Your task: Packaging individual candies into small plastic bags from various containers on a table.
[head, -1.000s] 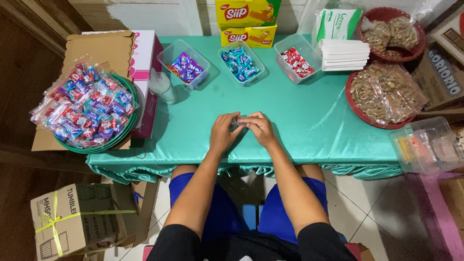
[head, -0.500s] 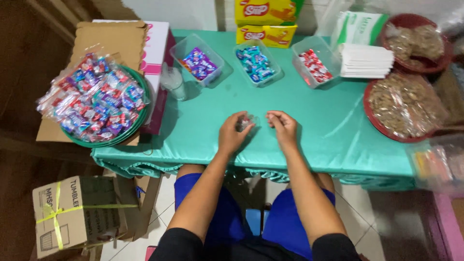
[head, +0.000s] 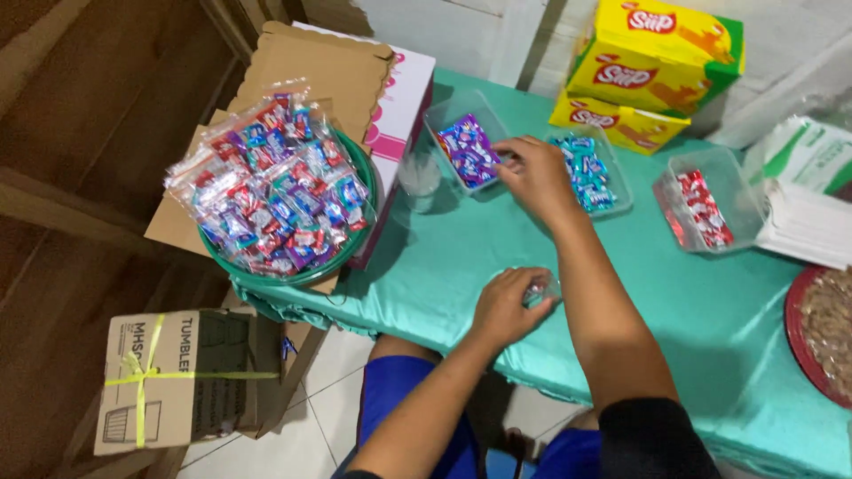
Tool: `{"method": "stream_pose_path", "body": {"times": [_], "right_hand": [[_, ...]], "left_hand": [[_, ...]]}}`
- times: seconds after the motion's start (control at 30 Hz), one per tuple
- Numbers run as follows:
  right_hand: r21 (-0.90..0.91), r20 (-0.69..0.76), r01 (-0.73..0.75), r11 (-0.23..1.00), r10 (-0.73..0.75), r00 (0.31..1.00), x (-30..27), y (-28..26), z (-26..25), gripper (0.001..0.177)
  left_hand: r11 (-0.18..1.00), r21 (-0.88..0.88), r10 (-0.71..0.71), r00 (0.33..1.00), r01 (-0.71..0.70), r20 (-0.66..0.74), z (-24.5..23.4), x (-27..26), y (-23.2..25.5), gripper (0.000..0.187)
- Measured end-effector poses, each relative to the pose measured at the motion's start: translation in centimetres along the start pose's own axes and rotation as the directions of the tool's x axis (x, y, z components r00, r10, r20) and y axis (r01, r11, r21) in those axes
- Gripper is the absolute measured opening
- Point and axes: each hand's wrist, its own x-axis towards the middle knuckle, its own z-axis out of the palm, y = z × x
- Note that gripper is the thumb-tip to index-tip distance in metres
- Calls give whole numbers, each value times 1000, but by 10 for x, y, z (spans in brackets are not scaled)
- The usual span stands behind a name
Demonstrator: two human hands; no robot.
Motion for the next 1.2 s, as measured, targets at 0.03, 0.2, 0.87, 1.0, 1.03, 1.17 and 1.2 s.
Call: {"method": "stream_pose_path", "body": {"times": [0.03,0.2,0.87,1.0,1.03,1.17,1.2], "right_hand": [[-1,3,7,1000,-7,1000,21,2,8,30],[-391,583,-48,919,288,759,74,31,72,40],[-27,79,-107,994,109,991,25,9,-4,38],[94,-61,-161,982,167,984,-40,4,-34,19],[86,-78,-170,982,177,981,-59,15,-32,19],[317,-105,-376,871,426,898,-139,28,-34,18],[431,-55,-444,786,514,856,-158,22,-36,22]], "left_hand": [[1000,0,0,1000,0,-7,-1,4,0,41],[999,34,5,999,-3,-50,8,-1,-12,27],[996,-74,-48,999,48,3,-15,6,18,40],[994,-36,-104,994,106,34,-1,2,8,45],[995,-42,-90,995,92,50,0,3,8,45],[994,0,-110,992,110,55,9,0,3,49],[996,24,-83,996,83,28,11,-2,1,50]]}}
